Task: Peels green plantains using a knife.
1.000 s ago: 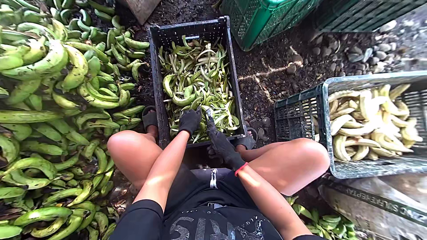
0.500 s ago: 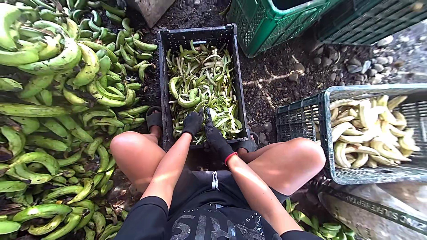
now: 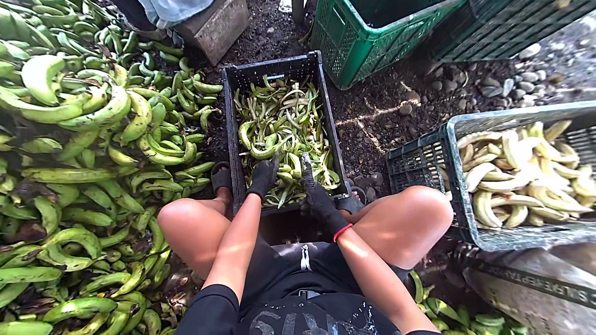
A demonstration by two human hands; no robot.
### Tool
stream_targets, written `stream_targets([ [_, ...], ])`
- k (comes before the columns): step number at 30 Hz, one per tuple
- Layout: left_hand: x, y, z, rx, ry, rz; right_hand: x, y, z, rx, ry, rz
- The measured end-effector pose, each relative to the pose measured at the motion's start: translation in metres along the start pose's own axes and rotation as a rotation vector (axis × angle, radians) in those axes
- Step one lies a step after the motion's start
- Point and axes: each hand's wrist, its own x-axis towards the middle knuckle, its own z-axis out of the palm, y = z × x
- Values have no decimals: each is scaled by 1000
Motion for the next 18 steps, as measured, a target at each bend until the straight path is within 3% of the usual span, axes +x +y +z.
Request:
stream_targets([
  [7, 5, -5, 5, 31, 19, 101, -12, -15, 0, -82, -193, 54],
  [11, -12, -4, 2, -4, 38, 165, -9, -20, -5, -126, -215, 47],
  [15, 4, -8, 7, -30, 12, 69, -10, -25, -7, -152, -214, 57],
  [18, 3, -9, 11, -56, 36, 90, -8, -28, -6, -232, -195, 72],
])
